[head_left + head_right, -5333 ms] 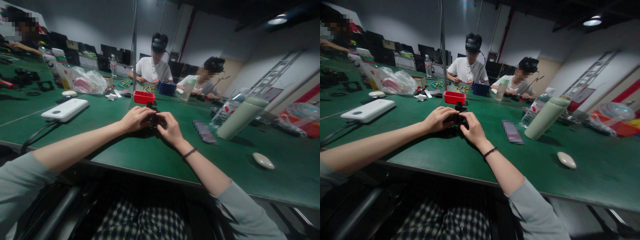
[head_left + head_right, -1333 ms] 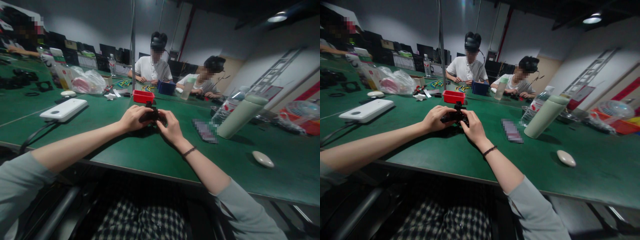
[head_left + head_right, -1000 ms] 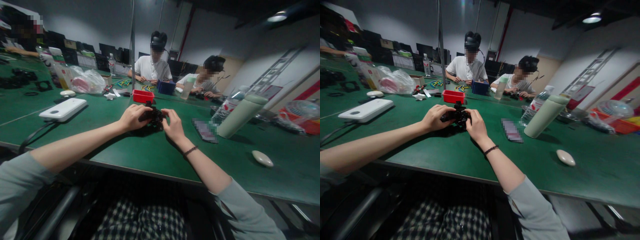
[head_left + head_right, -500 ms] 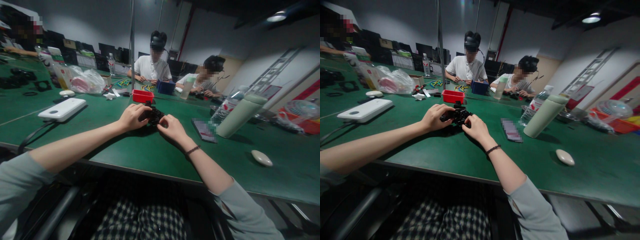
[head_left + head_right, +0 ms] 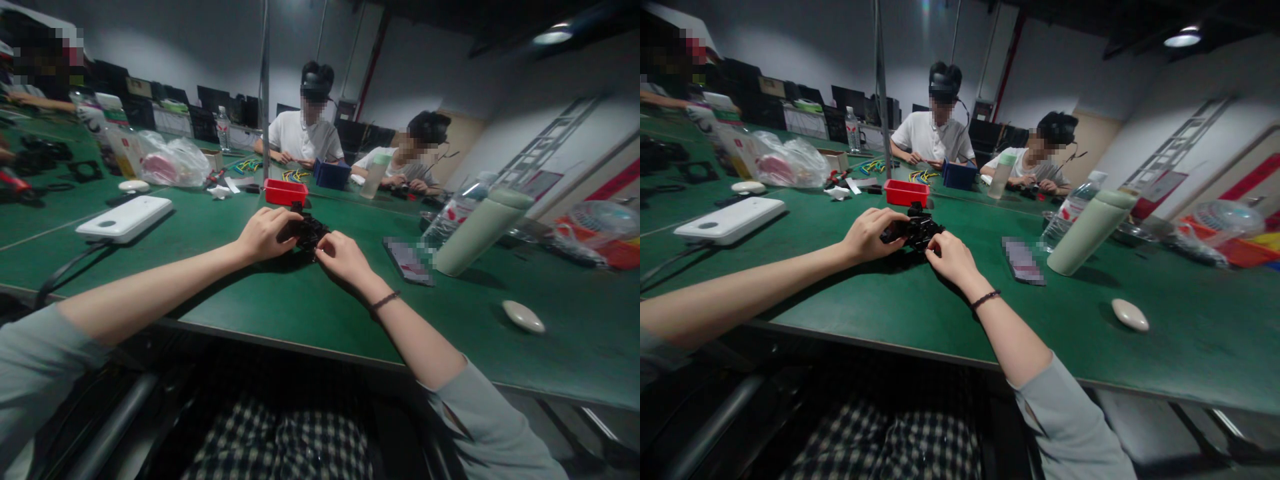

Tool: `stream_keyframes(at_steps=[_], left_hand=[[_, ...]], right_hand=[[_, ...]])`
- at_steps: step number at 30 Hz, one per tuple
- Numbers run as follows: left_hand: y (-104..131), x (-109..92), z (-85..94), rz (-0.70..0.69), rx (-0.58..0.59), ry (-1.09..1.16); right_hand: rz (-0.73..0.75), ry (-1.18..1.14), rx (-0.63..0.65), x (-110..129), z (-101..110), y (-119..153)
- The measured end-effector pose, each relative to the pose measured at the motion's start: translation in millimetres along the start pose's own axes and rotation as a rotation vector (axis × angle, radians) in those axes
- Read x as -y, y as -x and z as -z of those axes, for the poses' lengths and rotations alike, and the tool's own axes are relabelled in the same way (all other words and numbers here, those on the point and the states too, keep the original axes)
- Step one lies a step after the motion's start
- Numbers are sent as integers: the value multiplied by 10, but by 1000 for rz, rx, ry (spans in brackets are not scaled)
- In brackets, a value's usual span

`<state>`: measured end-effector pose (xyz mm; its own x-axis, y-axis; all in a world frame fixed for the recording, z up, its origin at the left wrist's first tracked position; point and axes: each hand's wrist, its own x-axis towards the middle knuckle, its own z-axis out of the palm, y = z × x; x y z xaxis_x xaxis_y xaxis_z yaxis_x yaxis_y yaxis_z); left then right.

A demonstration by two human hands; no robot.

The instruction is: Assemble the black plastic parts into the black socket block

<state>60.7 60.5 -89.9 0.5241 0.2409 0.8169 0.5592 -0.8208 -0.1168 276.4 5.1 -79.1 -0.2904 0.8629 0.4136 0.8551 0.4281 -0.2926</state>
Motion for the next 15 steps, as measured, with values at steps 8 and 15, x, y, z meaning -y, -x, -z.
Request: stream_keyframes(at_steps=[8,15], left_hand=[[1,3,-6,4,2,-16],[2,2,-3,24,15,-19]], right_hand=[[28,-25,-42,9,-4,7],[30,-58,-98,17,-1,14]])
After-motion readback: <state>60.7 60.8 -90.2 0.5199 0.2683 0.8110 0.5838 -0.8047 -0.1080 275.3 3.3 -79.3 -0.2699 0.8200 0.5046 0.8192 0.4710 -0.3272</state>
